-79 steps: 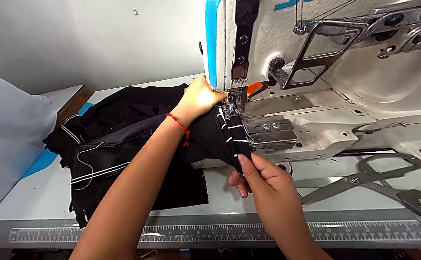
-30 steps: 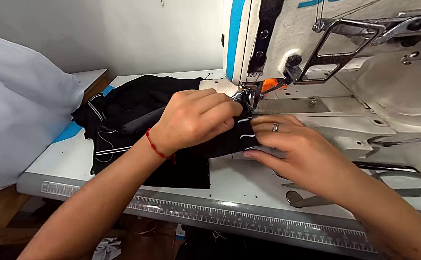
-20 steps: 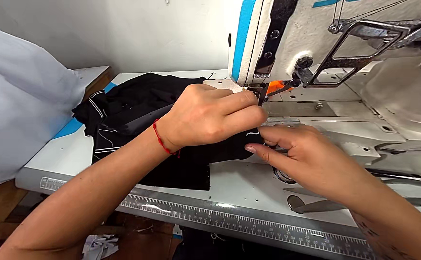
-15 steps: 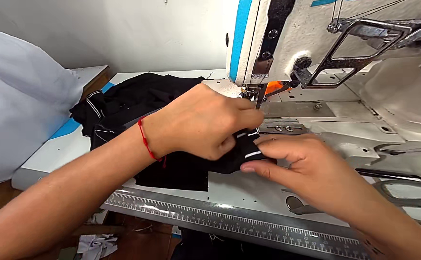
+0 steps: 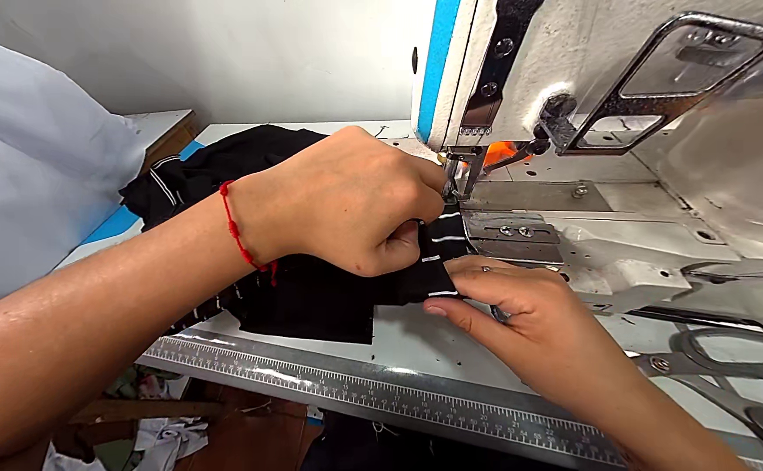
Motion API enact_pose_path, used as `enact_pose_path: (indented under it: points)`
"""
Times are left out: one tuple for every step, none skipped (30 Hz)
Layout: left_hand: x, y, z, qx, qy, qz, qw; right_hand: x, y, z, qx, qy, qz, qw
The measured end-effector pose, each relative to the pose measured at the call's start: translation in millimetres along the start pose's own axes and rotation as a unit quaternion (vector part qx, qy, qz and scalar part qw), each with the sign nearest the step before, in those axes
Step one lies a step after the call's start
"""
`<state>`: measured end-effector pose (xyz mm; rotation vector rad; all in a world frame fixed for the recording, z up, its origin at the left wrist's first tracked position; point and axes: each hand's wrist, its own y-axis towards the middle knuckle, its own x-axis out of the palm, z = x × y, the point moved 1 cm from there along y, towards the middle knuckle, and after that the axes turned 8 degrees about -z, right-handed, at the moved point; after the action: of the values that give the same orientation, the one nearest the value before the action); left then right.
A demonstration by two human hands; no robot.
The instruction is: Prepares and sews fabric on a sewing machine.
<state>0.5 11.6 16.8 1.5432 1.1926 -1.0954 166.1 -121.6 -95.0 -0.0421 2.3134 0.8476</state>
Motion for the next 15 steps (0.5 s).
enact_pose_path:
  points:
    - [-1.8, 0.1, 1.2, 0.002, 0.003, 0.005, 1.000, 0.4, 0.9, 0.8, 0.006, 0.001, 0.003, 1.000]
    - [-3.6, 0.5, 3.0, 0.008, 0.001, 0.014, 1.000, 0.3, 1.9, 1.1, 0.010, 0.004, 0.006, 1.000]
    - [-5.4, 1.3, 5.8, 0.015, -0.007, 0.023, 1.000, 0.3, 2.7, 0.8, 0.013, 0.008, 0.008, 1.000]
    - [-6.2, 2.2, 8.7, 0.022, -0.017, 0.028, 0.999, 0.4, 3.1, 0.5, 0.016, 0.013, 0.009, 1.000]
    - [-5.7, 3.2, 10.3, 0.027, -0.027, 0.028, 0.999, 0.1, 3.2, 0.6, 0.019, 0.018, 0.010, 1.000]
    - [-4.1, 4.0, 9.7, 0.027, -0.034, 0.022, 0.999, 0.0, 3.1, 1.1, 0.019, 0.023, 0.010, 0.999]
    - [-1.3, 4.4, 6.5, 0.023, -0.036, 0.013, 0.999, -0.1, 2.8, 1.7, 0.019, 0.026, 0.009, 0.999]
    - [1.9, 4.3, 1.1, 0.018, -0.033, 0.002, 0.999, 0.1, 2.7, 2.3, 0.019, 0.026, 0.007, 0.999]
    - [4.5, 4.0, -5.1, 0.013, -0.030, -0.006, 0.999, 0.5, 2.5, 2.9, 0.021, 0.028, 0.006, 0.999]
    - [6.0, 3.5, -10.2, 0.010, -0.027, -0.010, 1.000, 0.7, 2.3, 3.5, 0.024, 0.029, 0.006, 0.999]
    - [5.8, 3.2, -12.8, 0.008, -0.024, -0.006, 1.000, 0.4, 2.3, 3.9, 0.029, 0.030, 0.005, 0.999]
    - [4.2, 3.2, -12.5, 0.009, -0.025, 0.004, 1.000, 0.1, 2.2, 4.2, 0.036, 0.031, 0.004, 0.999]
    - [1.8, 3.7, -9.7, 0.014, -0.027, 0.017, 0.999, -0.5, 2.3, 4.2, 0.042, 0.032, 0.005, 0.999]
    - [-0.3, 4.5, -5.4, 0.023, -0.029, 0.032, 0.999, -1.1, 2.6, 4.1, 0.043, 0.033, 0.007, 0.998]
    - [-2.2, 5.2, -0.6, 0.033, -0.032, 0.044, 0.998, -1.5, 2.7, 3.9, 0.044, 0.034, 0.009, 0.998]
